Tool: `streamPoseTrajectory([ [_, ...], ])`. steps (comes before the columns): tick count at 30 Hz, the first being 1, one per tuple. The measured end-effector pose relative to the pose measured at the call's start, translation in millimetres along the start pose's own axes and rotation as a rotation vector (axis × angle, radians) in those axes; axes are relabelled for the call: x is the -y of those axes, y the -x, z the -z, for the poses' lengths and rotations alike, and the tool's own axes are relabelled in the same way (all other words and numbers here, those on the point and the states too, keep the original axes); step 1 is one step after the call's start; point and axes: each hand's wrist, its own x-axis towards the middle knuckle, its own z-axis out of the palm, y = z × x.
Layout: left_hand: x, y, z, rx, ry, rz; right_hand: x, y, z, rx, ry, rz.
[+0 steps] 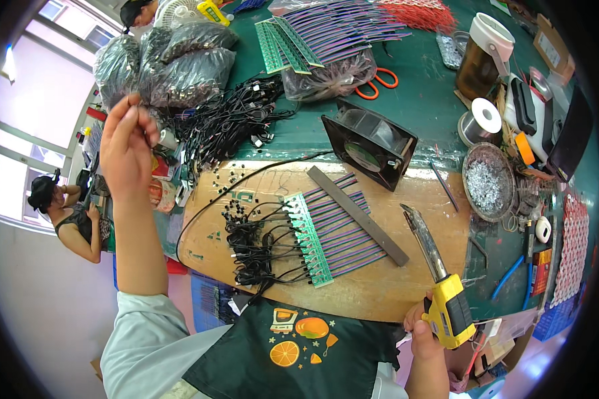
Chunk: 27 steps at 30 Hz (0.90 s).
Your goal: The person solders wires and electronic components onto a circuit board strip using a soldering iron. The person then sets the assembled board aside and solders components onto a new circuit board strip.
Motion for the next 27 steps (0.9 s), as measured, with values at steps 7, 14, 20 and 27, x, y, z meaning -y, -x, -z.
streamPoseTrajectory([
  [7,4.4,115.4,-6.7,0.174,0.053,0.412,5.0,-5.3,-11.5,-0.017,0.04,-0.01],
  [14,20.7,170.7,-25.2,0.24,0.258,0.856,5.8,-5.1,-10.2,0.013,0.03,-0.003],
  [20,31.2,183.2,-46.8,0.308,0.453,1.027,6.0,-3.8,-9.4,0.015,0.018,-0.015],
  [27,36.4,184.1,-55.7,0.298,0.475,1.047,6.9,-2.4,-4.8,0.079,0.006,-0.024],
])
